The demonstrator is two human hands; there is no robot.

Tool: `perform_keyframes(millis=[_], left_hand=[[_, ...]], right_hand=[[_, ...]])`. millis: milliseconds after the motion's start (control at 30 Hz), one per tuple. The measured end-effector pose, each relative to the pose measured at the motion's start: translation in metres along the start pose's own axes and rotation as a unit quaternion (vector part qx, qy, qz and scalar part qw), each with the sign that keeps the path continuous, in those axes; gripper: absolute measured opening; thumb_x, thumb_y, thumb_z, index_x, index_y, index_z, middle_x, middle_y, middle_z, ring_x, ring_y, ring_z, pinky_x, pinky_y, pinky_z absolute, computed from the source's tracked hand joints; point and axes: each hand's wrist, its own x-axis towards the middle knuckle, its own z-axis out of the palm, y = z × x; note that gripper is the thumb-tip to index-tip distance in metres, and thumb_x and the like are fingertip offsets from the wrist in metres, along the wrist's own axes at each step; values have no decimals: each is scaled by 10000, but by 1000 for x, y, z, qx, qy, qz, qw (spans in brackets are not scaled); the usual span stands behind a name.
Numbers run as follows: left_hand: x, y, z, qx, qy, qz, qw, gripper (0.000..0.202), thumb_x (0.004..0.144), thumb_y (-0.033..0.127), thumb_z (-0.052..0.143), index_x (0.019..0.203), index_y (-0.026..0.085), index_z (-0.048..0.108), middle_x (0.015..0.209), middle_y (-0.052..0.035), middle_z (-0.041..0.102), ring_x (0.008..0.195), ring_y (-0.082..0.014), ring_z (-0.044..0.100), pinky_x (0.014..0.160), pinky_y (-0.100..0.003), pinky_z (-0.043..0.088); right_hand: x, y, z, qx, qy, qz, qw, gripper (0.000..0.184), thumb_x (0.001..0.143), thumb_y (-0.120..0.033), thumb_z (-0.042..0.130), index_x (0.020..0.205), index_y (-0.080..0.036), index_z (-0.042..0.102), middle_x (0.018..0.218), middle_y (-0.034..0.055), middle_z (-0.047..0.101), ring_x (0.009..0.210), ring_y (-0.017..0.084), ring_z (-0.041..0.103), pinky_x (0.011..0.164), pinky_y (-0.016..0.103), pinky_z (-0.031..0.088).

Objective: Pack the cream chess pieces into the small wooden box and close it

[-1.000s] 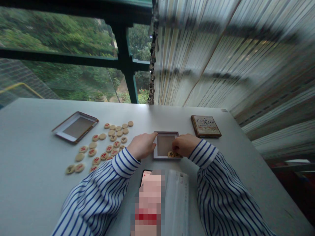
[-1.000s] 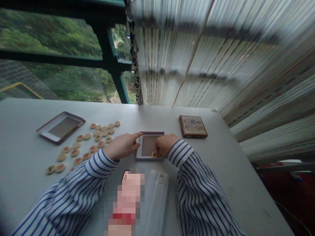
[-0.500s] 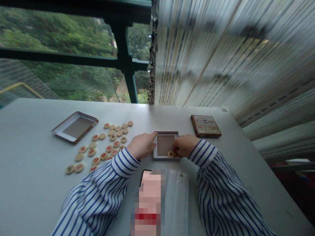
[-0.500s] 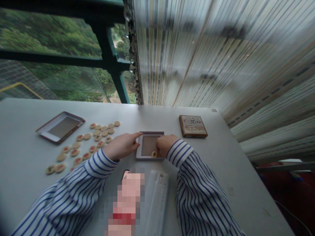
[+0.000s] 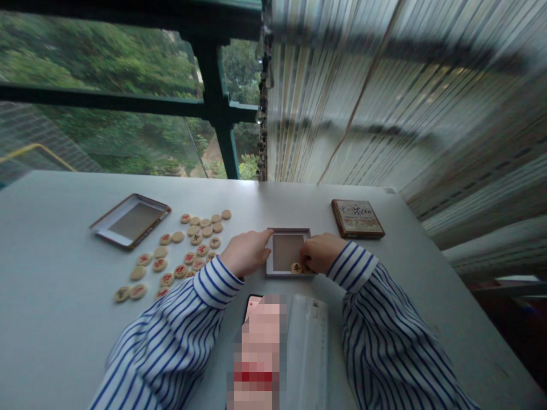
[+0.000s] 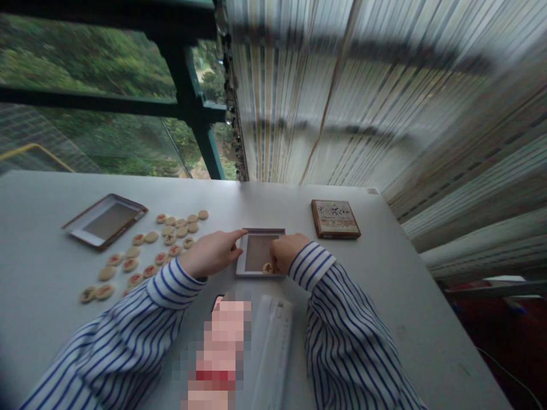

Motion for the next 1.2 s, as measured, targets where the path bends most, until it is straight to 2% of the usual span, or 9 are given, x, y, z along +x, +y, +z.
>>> perform_keyframes(millis=[400, 767, 1067, 1200], left_hand=[[0, -1, 2, 2, 18, 7, 1000, 425, 780, 288, 422, 1201, 234, 431, 912, -71, 665, 814, -227, 620, 621, -302, 446], [1, 0, 1, -5, 8, -2, 1000, 429, 784, 296, 418, 1209, 233, 429, 927, -78, 661, 822, -236, 616, 632, -316, 445], [2, -2, 4, -1, 5, -4, 1000, 443, 787, 296, 423, 1226, 237, 416, 923, -74, 662, 819, -228, 615, 651, -316, 444], [1, -2, 2, -4, 3, -1, 1000, 436, 790, 297, 421, 1222, 234, 417, 919, -74, 663, 826, -227, 615, 647, -312, 444]], right_hand=[[-2, -2, -1, -7, 8, 1, 1000, 264, 675, -214, 505, 836, -285, 702, 837, 47, 693, 816, 216, 624, 645, 284, 429], [-5, -1, -2, -1, 23, 9, 1000, 250, 674, -223, 516, 828, -282, 704, 831, 40, 693, 798, 195, 624, 639, 257, 426], [-16, 13, -9, 15, 92, 37, 995, 300, 737, -228, 429, 901, -246, 681, 877, 59, 685, 823, 207, 621, 695, 284, 439], [-16, 16, -8, 18, 89, 56, 994, 303, 748, -244, 423, 916, -252, 674, 882, 63, 682, 820, 214, 623, 692, 297, 446]])
